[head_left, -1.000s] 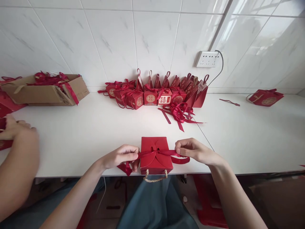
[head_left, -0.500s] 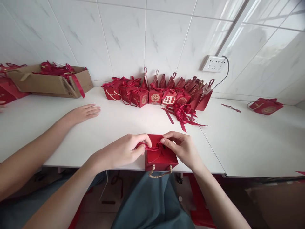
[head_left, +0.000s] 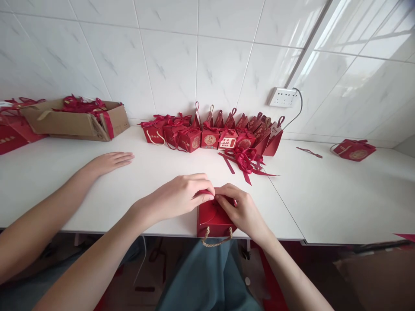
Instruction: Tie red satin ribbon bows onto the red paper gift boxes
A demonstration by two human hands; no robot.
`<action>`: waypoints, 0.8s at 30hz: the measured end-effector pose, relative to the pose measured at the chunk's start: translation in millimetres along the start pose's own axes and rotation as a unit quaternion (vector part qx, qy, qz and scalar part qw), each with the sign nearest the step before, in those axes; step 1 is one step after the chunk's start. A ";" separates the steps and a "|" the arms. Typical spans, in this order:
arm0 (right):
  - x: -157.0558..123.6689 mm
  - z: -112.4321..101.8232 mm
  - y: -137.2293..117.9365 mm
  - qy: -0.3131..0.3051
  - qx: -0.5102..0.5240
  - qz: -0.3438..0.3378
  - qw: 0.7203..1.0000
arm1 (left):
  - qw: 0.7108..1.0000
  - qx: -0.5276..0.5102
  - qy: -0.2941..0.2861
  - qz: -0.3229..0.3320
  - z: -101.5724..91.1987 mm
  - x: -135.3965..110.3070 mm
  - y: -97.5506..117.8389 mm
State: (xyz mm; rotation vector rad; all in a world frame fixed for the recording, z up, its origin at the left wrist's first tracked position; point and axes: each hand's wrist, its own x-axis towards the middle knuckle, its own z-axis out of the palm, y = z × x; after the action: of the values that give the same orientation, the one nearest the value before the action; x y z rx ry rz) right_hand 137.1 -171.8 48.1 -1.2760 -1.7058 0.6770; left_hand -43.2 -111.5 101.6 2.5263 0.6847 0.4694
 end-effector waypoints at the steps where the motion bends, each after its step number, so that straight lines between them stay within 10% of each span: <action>1: -0.3 1.6 0.1 0.001 -0.005 -0.002 1.000 | 1.000 0.006 -0.003 -0.002 -0.5 1.6 0.1; 24: -3.1 9.8 7.6 0.018 0.070 0.086 0.994 | 0.975 -0.193 0.102 -0.045 31.9 23.8 -42.3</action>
State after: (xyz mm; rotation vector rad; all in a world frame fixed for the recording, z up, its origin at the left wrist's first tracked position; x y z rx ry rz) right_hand 132.3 -171.6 36.3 -1.3365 -1.5028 0.8537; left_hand -25.8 -77.7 57.6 2.0928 0.7013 0.7587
